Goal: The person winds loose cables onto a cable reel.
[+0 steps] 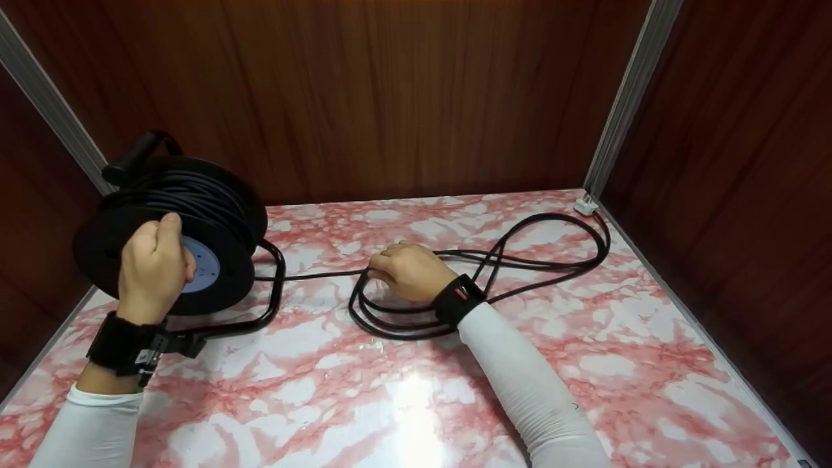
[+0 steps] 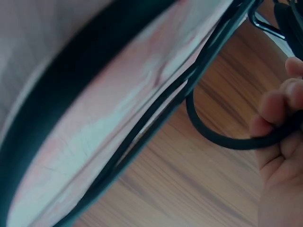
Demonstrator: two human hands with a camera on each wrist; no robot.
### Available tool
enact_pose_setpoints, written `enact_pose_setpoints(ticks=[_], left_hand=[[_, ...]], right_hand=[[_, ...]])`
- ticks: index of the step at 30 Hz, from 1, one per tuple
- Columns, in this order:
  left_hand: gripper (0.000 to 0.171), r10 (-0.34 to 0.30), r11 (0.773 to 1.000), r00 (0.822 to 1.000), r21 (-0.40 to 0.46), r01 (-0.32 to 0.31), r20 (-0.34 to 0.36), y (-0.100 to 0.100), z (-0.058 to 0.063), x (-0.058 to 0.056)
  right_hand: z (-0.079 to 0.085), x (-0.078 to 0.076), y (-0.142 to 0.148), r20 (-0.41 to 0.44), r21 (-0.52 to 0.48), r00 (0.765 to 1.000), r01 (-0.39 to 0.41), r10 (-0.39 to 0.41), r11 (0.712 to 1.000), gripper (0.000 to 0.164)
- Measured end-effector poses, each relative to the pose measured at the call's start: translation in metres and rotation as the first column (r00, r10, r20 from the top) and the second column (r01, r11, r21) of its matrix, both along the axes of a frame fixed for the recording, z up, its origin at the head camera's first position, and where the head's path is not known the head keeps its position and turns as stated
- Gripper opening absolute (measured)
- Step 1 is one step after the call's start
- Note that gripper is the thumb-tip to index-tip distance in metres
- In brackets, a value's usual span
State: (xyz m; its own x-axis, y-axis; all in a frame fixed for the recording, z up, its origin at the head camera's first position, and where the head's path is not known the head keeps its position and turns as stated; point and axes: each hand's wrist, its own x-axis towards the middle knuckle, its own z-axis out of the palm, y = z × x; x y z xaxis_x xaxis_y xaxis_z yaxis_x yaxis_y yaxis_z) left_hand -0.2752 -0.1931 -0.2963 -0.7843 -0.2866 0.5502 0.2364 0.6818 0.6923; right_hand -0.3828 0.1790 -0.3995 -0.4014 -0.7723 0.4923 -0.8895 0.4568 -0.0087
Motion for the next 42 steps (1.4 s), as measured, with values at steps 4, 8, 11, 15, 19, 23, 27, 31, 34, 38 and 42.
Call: enact_pose_setpoints(ticks=[4, 8, 11, 15, 19, 23, 27, 31, 34, 38, 42], left_hand=[[0.057, -0.004, 1.0, 1.0, -0.008, 0.004, -0.009, -0.001, -0.001, 0.0], [0.057, 0.002, 1.0, 1.0, -0.008, -0.002, -0.007, 0.0, -0.002, 0.001], [0.056, 0.004, 1.0, 1.0, -0.013, -0.004, -0.012, 0.001, -0.002, 0.001], [0.056, -0.002, 1.0, 1.0, -0.024, 0.002, -0.023, 0.003, -0.004, -0.001], [0.054, 0.002, 0.999, 0.999, -0.049, -0.004, -0.043, 0.007, -0.008, -0.003], [0.052, -0.005, 0.995, 0.999, -0.095, 0.001, -0.041, 0.014, -0.012, -0.005], [0.051, -0.003, 0.99, 1.0, -0.142, 0.002, -0.011, 0.02, -0.017, -0.005], [0.052, 0.01, 0.982, 1.0, -0.187, -0.009, 0.001, 0.023, -0.022, -0.003], [0.051, 0.001, 0.978, 1.0, -0.207, -0.004, -0.014, 0.024, -0.024, -0.003], [0.05, -0.008, 0.974, 0.999, -0.225, 0.0, -0.035, 0.024, -0.027, -0.003], [0.051, -0.006, 0.972, 1.0, -0.233, -0.001, -0.028, 0.027, -0.031, -0.004]], right_hand=[[0.001, 0.001, 0.001, -0.052, -0.035, 0.999, -0.007, 0.005, 0.999, 0.012], [0.0, -0.001, 0.005, -0.067, -0.018, 0.995, 0.072, -0.073, 0.997, 0.02], [0.001, -0.003, 0.008, -0.025, 0.011, 0.99, 0.142, -0.142, 0.99, 0.025], [0.001, -0.005, 0.011, 0.016, 0.028, 0.987, 0.16, -0.161, 0.987, 0.021], [0.001, -0.006, 0.01, -0.054, 0.007, 0.994, 0.091, -0.09, 0.996, 0.013], [0.002, -0.004, 0.005, -0.167, -0.006, 0.985, 0.033, -0.033, 0.999, 0.012], [0.001, -0.002, -0.001, -0.198, 0.019, 0.98, 0.04, -0.035, 0.999, 0.013], [-0.002, -0.001, -0.004, -0.173, 0.027, 0.982, 0.08, -0.074, 0.996, 0.013], [-0.002, -0.001, -0.005, -0.151, 0.022, 0.984, 0.101, -0.096, 0.995, 0.012], [-0.003, -0.001, -0.005, -0.13, 0.014, 0.986, 0.102, -0.1, 0.995, 0.012], [-0.002, -0.001, -0.005, -0.107, 0.03, 0.99, 0.099, -0.095, 0.995, 0.011]])
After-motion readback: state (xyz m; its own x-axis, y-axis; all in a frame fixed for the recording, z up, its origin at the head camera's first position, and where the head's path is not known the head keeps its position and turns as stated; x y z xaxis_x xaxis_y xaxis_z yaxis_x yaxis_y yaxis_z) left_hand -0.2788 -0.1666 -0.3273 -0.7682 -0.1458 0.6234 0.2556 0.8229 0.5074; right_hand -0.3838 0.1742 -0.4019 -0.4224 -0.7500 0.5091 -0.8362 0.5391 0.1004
